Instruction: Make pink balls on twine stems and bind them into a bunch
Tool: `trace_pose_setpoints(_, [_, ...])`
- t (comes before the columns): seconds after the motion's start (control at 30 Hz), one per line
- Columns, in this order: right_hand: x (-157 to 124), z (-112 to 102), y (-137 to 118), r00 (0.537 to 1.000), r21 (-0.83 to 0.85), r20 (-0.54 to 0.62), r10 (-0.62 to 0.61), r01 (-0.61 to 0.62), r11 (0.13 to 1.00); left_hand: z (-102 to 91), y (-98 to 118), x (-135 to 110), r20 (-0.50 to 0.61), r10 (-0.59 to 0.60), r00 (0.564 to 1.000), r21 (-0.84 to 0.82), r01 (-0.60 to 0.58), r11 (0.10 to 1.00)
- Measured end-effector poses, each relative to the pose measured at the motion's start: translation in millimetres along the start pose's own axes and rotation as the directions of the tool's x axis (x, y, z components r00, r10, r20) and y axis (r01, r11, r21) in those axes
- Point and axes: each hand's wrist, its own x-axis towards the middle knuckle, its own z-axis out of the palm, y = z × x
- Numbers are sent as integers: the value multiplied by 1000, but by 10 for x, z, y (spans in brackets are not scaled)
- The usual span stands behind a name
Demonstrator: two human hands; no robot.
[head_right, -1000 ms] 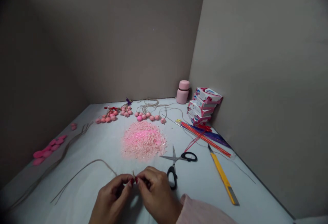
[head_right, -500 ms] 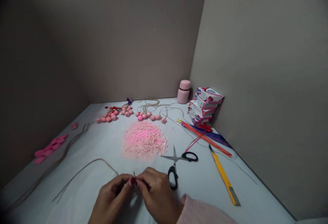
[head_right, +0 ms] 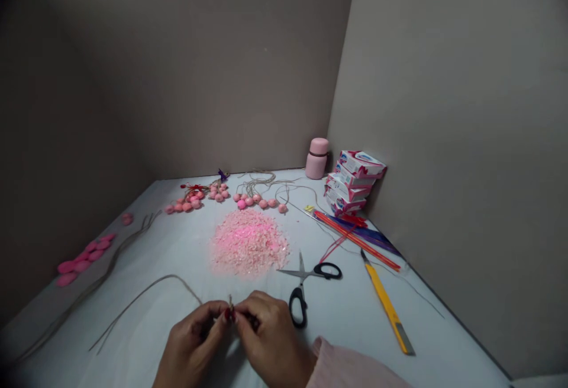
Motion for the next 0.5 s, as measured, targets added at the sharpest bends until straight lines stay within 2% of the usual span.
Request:
trace_pose_setpoints(0.13, [20,7,5,999,48,-6,47,-47,998,-21,-1,-10,-25,138,990,103,-135,986])
trace_pose_setpoints(0.33, [0,14,10,998,20,-3,67,-67,998,-58,-34,11,112,385,916,288,-401,870])
trace_pose_setpoints(0.4, [-7,15,4,999,-21,-10,53,-53,998,-35,-44,7,103,412,905,322,-422,847])
trace_pose_setpoints(0.5, [-2,19,-1,999,-42,-26,40,-41,998,11,-45,-16,31,368,929,314,-359,879])
